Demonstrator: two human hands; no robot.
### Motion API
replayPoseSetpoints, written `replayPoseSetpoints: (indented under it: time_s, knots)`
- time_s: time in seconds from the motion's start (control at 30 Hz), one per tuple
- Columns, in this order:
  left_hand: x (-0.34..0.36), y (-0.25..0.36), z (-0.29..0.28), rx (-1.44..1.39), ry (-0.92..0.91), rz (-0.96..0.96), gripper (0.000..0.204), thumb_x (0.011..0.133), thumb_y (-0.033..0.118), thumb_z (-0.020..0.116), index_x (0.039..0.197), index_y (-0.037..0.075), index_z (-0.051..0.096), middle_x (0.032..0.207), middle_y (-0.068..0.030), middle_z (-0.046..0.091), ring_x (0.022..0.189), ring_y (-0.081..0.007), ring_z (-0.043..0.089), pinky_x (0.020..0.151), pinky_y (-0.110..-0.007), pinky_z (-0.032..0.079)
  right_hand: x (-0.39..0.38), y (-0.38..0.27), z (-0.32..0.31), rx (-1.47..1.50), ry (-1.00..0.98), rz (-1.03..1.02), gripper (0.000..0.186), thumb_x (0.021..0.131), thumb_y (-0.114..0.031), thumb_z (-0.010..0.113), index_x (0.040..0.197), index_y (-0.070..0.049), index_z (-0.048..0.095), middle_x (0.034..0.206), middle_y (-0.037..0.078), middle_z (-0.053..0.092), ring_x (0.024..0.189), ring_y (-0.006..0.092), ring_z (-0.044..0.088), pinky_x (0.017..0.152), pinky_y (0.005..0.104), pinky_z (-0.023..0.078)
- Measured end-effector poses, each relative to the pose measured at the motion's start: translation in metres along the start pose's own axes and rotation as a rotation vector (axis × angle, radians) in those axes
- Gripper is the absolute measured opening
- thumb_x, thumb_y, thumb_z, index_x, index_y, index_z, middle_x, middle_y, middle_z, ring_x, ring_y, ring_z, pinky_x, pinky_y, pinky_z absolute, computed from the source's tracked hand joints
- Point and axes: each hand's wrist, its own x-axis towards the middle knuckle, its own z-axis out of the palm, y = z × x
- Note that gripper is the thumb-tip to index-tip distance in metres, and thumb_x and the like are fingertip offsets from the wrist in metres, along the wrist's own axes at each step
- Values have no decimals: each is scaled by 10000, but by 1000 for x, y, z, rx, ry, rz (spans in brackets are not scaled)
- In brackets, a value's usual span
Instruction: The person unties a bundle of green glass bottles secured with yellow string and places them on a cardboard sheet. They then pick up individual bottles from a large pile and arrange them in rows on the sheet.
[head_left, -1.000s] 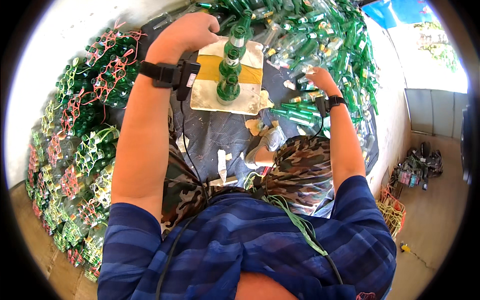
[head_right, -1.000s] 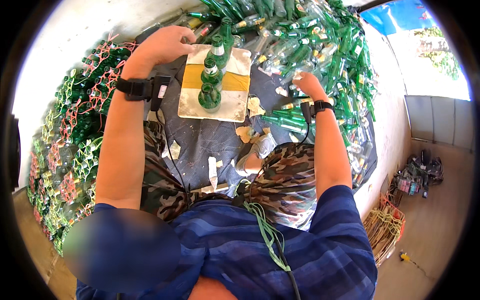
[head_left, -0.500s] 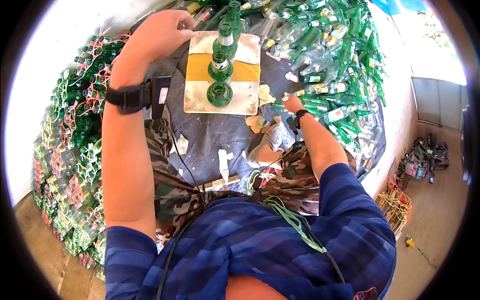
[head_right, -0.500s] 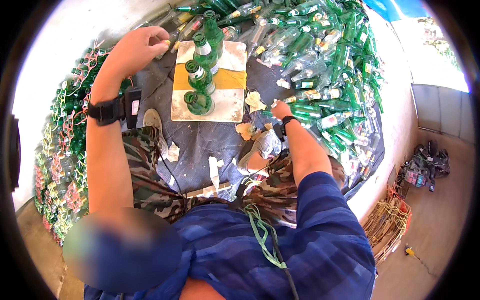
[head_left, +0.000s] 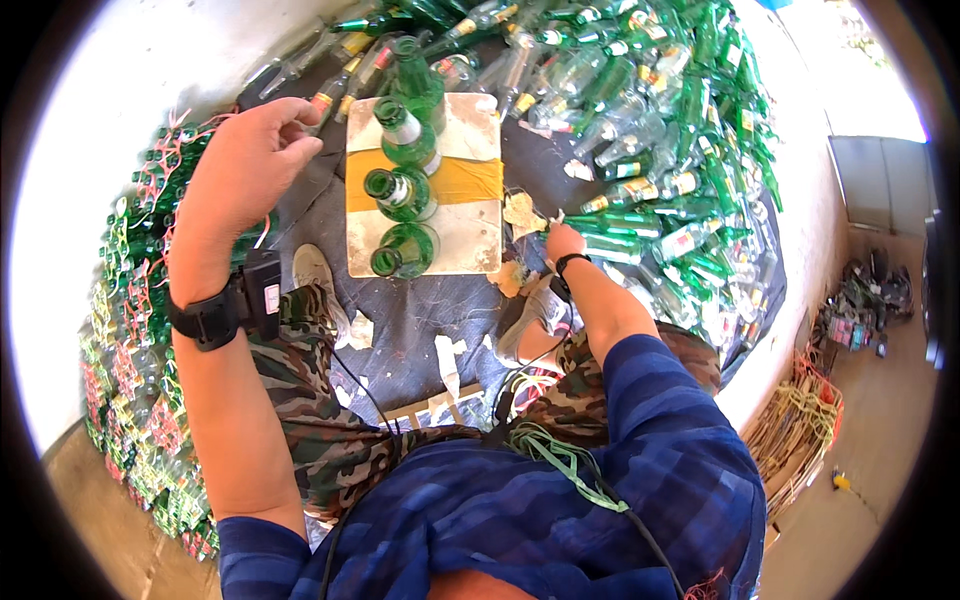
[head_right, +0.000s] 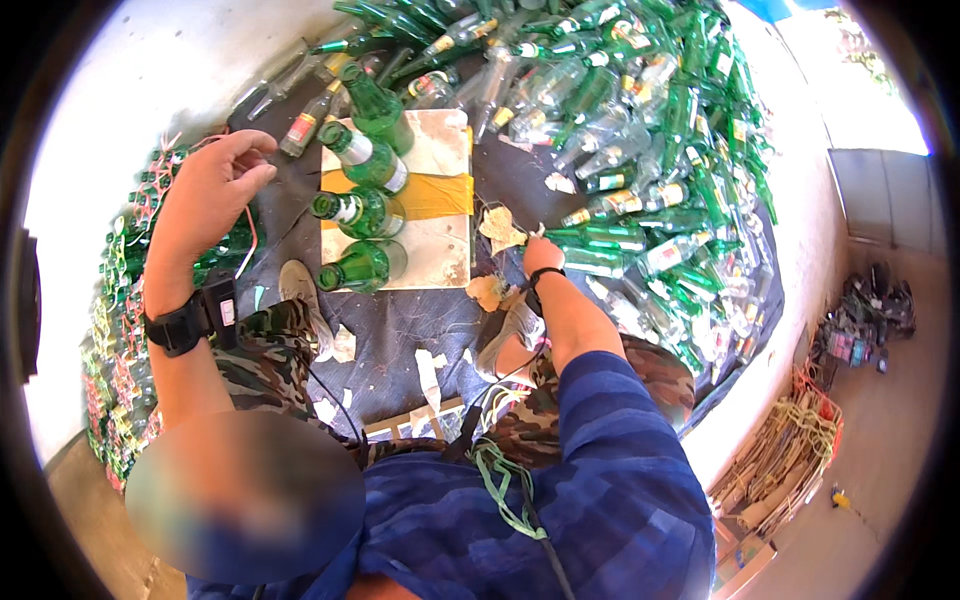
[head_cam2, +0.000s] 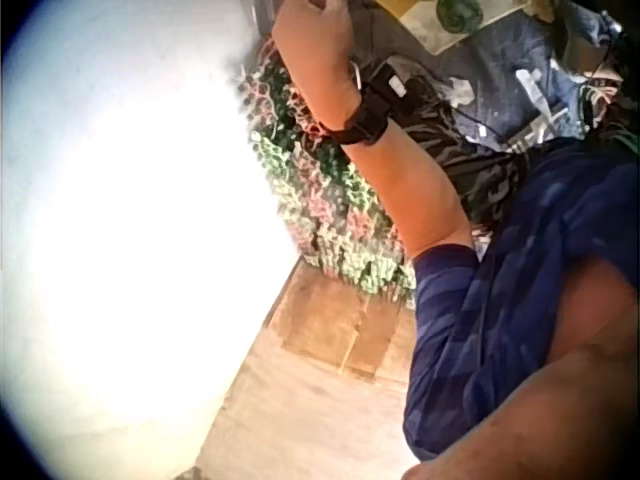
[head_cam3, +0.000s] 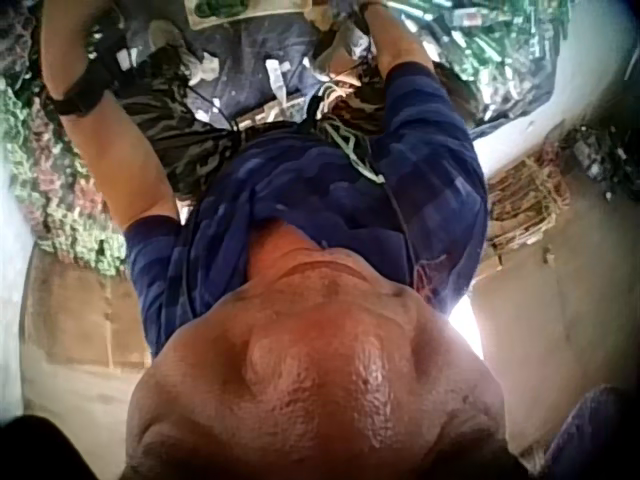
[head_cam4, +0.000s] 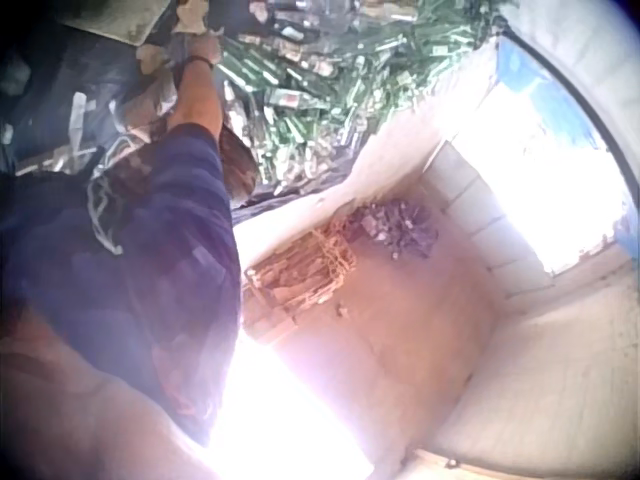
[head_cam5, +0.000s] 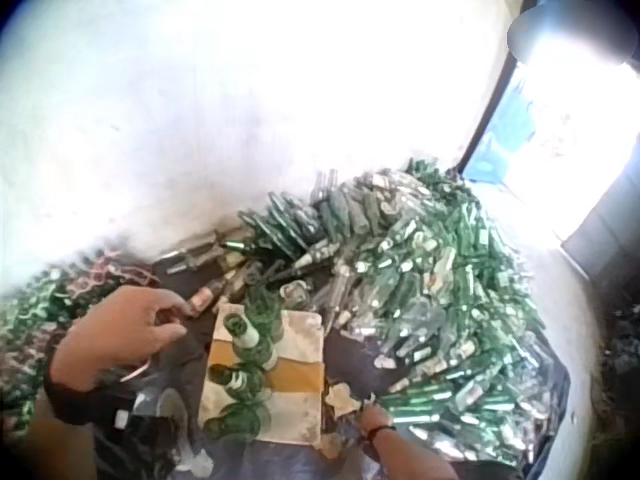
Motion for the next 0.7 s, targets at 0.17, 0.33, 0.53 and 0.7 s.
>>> replayPoseSetpoints:
  time_s: [0.17,0.33,0.53,0.7]
  knots:
    - [4,-1,1,1,41,42,281,910,148,701,1150,4,702,902,-119,722,855,-218,693,804,-340,542,1,5,2,-167,23,-154,317,1048,-259,491,1038,-103,767,1073,148,758,982,344,751,812,462,604]
    - [4,-9,0,4,58,82,282,923,169,682,1152,7,715,957,-140,753,860,-231,706,801,-349,544,-12,4,-25,-213,134,-188,204,984,-191,532,1045,-107,708,982,144,756,932,334,762,778,459,611]
    - [-17,-18,-9,-58,124,115,290,919,195,692,1133,2,720,969,-152,757,871,-256,713,809,-355,546,-34,25,-77,-40,109,-87,257,1012,-188,472,1170,-51,622,1081,213,752,992,402,742,855,522,586]
    - [-43,-33,-17,-131,342,129,306,908,172,708,1172,16,713,977,-146,769,888,-249,736,827,-348,566,-75,20,-145,75,283,-105,299,969,-238,558,1192,-39,574,1054,240,744,982,435,729,865,523,582]
